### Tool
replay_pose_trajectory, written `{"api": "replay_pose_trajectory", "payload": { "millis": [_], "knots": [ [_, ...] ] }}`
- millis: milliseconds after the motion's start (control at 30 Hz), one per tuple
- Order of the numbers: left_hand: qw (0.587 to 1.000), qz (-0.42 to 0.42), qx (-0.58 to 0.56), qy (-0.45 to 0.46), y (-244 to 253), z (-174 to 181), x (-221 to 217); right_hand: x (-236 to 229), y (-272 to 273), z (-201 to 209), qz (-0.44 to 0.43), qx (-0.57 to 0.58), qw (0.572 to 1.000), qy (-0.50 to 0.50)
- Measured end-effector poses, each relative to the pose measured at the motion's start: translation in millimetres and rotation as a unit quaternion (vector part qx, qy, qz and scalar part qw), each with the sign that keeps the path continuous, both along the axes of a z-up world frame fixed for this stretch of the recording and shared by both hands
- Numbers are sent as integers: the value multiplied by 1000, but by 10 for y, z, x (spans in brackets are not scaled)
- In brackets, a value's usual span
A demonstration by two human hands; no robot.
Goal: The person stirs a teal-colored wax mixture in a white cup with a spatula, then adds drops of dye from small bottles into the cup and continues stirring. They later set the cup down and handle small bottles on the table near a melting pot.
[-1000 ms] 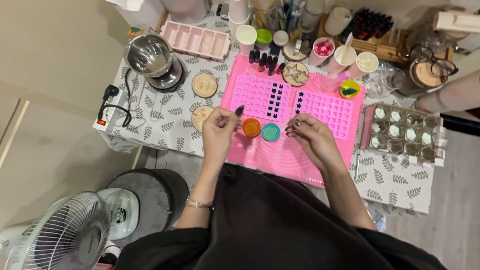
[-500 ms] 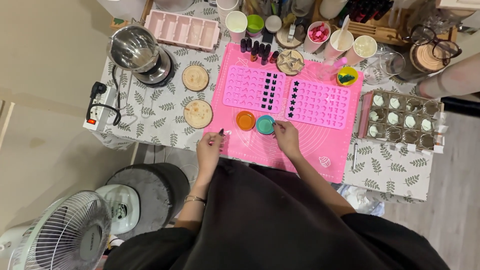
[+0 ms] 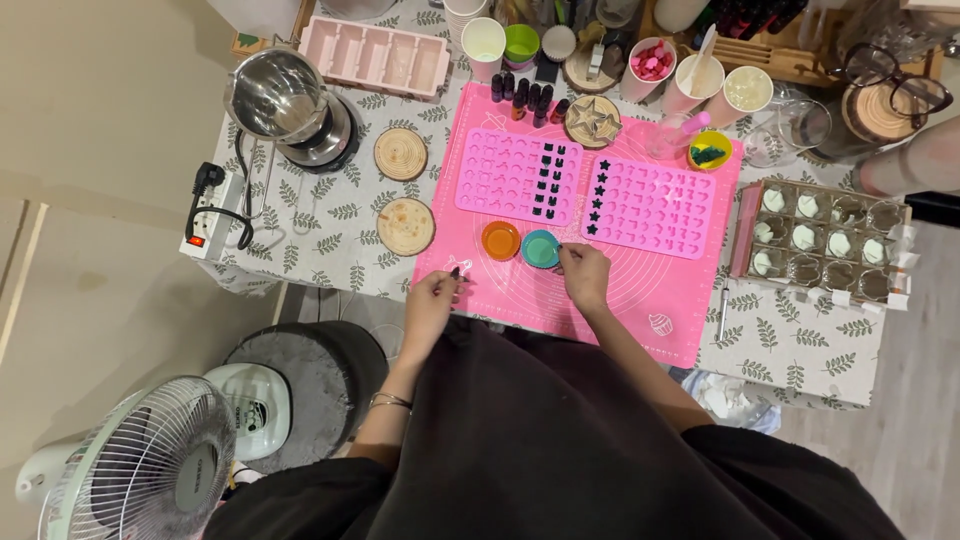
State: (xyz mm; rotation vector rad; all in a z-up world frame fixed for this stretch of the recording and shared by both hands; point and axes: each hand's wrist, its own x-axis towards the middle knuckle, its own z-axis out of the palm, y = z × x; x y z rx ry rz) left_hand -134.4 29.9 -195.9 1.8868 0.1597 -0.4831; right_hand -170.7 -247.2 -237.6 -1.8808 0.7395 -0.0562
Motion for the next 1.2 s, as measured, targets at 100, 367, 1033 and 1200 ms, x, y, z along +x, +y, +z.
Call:
{"api": "replay_pose_trajectory", "payload": {
  "millis": [100,367,1033,1200],
  "knots": [
    [999,-29,-3,-21,-53,111,-38,10,0,20,6,1,1000,4],
    [992,-90,-32,80,-257,165,-95,-19,15,69,-2,6,1000,8],
    [976,171,-118,-69,-563,-521,367,505,271,120,155,-213,961,-82],
    [980,192,-23,-57,-477,-382,405,492,312,138,150,-237,956,-90]
  ]
}}
